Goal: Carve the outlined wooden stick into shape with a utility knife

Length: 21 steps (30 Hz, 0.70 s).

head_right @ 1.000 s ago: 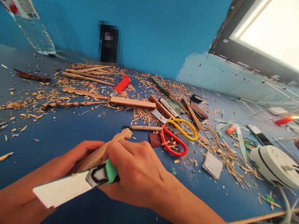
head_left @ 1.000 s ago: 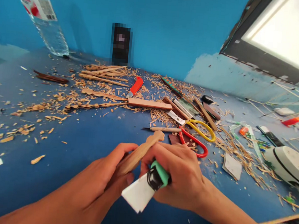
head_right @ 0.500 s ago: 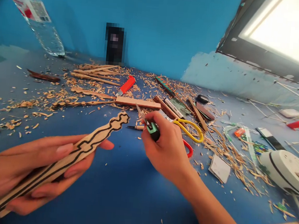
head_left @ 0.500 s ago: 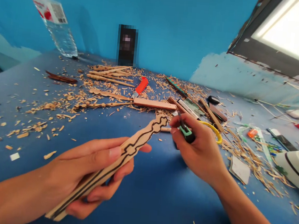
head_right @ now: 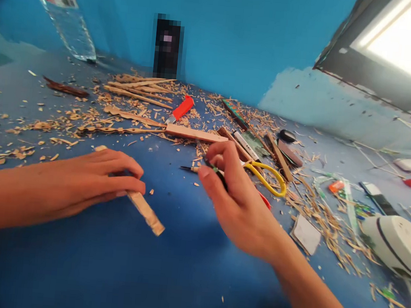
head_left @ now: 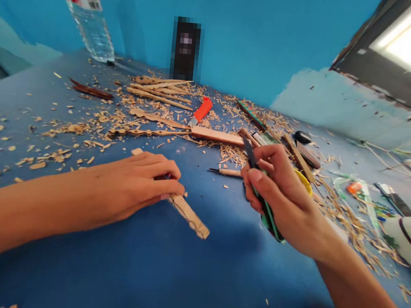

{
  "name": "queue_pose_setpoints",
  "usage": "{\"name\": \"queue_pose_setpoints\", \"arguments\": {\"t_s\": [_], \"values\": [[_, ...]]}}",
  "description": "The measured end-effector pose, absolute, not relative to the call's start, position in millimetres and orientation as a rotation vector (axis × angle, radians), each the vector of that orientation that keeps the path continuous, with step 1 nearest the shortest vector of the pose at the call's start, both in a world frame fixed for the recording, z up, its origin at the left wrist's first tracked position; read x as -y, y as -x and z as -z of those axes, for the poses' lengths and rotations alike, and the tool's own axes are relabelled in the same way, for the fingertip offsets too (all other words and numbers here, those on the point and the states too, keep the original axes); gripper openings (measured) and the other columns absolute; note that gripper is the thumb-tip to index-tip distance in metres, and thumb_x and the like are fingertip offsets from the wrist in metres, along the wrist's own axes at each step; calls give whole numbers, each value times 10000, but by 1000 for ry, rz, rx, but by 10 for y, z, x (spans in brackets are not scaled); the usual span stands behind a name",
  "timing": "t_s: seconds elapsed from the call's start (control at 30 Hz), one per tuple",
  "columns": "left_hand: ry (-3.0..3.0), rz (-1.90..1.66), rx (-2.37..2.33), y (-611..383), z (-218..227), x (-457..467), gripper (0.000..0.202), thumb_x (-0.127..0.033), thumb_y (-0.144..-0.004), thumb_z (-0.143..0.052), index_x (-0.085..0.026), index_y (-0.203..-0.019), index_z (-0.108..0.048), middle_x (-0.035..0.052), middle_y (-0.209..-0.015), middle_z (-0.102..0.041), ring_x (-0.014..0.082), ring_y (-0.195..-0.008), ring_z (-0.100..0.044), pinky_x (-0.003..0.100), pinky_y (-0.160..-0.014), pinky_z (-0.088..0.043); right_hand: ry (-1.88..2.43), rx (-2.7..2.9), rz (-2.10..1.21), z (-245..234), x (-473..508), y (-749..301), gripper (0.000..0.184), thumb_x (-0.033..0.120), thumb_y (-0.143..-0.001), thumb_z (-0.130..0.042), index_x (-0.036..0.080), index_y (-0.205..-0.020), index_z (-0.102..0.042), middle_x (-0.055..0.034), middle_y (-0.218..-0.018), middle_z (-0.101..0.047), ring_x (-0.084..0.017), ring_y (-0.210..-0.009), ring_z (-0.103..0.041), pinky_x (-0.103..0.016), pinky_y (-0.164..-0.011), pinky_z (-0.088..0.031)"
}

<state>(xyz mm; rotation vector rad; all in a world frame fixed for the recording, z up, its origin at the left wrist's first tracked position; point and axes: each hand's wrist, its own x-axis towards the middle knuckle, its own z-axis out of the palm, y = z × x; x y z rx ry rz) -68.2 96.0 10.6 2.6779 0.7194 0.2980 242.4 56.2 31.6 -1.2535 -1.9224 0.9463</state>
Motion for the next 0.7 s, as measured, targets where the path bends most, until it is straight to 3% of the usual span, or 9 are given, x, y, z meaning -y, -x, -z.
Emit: {"name": "queue_pose_setpoints", "arguments": {"t_s": [0.13, 0.27, 0.37, 0.43, 0.57, 0.7], "values": [[-2536, -227, -667, 720, -58, -1042, 332, -247, -1097, -412, -326, -1279, -679, 48, -1206, -669, 208, -1074, -605, 306, -988, -441, 1150, 2498, -821, -379, -574, -2374, 146, 302, -1118, -446, 270, -1153, -585, -6, -901, -666, -137, -730, -597, -265, -636, -436], [-2352, -204, -668, 749, -51, -1099, 181, -303, -1075, -520, -319, -1160, -679, 22, -1208, -664, 194, -1133, -607, 262, -1005, -462, 1101, 2761, -641, -341, -647, -2227, 203, 241, -1107, -415, 253, -955, -549, 31, -722, -586, -132, -598, -516, -288, -548, -298], [-2329, -230, -640, 776, -32, -1136, 189, -297, -1062, -548, -337, -1135, -718, 14, -1202, -676, 194, -1123, -628, 249, -964, -490, 1035, 2812, -486, -304, -755, -2120, 299, 319, -1117, -419, 243, -832, -470, 49, -634, -495, -121, -511, -422, -318, -519, -239], [-2335, -265, -624, 786, -5, -1157, 198, -301, -1056, -561, -349, -1149, -729, 8, -1200, -688, 193, -1110, -639, 248, -952, -499, 970, 2840, -444, -287, -836, -2068, 365, 403, -1124, -433, 236, -803, -481, 45, -634, -489, -117, -513, -437, -329, -527, -248], [-2393, -326, -609, 785, 58, -1181, 195, -342, -1067, -557, -373, -1172, -719, -12, -1209, -694, 188, -1163, -620, 248, -990, -483, 801, 2947, -364, -237, -919, -2026, 337, 395, -1124, -446, 223, -872, -589, 14, -730, -543, -140, -596, -494, -353, -568, -288], [-2441, -345, -568, 782, 95, -1196, 181, -354, -1069, -549, -356, -1100, -728, -13, -1156, -726, 225, -1187, -606, 335, -1143, -365, 682, 2975, -82, -150, -843, -2052, 207, 304, -1092, -523, 200, -948, -629, -3, -757, -558, -169, -627, -456, -382, -595, -283]]}}
